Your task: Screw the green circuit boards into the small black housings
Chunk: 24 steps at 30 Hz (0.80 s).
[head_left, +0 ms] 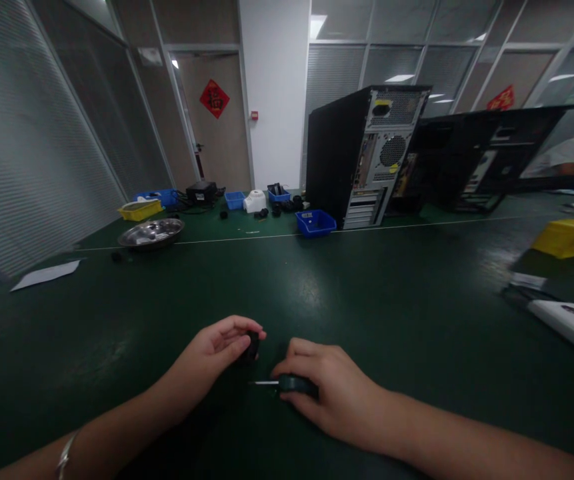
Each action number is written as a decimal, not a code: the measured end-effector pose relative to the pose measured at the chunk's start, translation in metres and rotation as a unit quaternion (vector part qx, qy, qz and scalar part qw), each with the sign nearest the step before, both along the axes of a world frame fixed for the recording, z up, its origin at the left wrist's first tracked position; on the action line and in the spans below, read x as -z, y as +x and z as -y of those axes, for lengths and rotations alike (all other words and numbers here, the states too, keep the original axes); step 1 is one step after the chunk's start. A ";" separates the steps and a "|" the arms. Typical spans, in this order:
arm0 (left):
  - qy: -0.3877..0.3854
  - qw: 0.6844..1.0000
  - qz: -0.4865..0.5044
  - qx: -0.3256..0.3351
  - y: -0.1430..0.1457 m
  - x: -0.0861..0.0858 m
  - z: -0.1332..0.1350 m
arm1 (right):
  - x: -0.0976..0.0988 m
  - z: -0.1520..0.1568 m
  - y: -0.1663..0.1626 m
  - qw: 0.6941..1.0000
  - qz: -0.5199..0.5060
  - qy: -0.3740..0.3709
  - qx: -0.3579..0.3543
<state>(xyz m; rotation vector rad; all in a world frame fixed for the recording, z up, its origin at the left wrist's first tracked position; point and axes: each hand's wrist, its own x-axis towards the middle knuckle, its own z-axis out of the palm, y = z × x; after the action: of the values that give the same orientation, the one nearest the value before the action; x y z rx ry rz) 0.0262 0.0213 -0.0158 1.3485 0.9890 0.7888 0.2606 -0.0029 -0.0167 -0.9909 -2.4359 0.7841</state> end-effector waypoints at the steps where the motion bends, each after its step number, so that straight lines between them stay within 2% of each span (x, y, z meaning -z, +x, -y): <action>1: -0.009 1.000 0.015 -0.001 -0.001 0.001 0.000 | 0.000 0.000 0.000 1.000 0.004 0.001 0.001; 9: -0.075 0.993 0.089 -0.019 -0.001 0.001 0.003 | 0.003 -0.004 0.000 0.995 -0.097 -0.015 0.025; 13: -0.098 0.990 0.103 0.018 0.004 0.001 0.007 | -0.003 -0.003 -0.002 0.982 -0.175 -0.033 0.068; 16: -0.090 0.989 0.104 0.055 0.007 0.002 0.009 | -0.008 -0.001 -0.004 0.972 -0.224 -0.053 0.054; 19: -0.091 0.987 0.105 0.078 0.009 0.003 0.011 | -0.009 0.001 -0.005 0.967 -0.237 -0.080 0.044; 22: -0.097 0.983 0.117 0.101 0.011 0.004 0.012 | -0.008 0.002 -0.006 0.962 -0.238 -0.114 0.067; 24: -0.103 0.980 0.127 0.114 0.012 0.004 0.013 | -0.006 0.003 -0.007 0.965 -0.224 -0.111 0.074</action>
<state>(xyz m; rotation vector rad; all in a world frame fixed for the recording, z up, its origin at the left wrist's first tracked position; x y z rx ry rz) 0.0383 0.0083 -0.0199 1.1260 0.6814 0.6457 0.2539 -0.0056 -0.0108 -0.9374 -1.8981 1.1096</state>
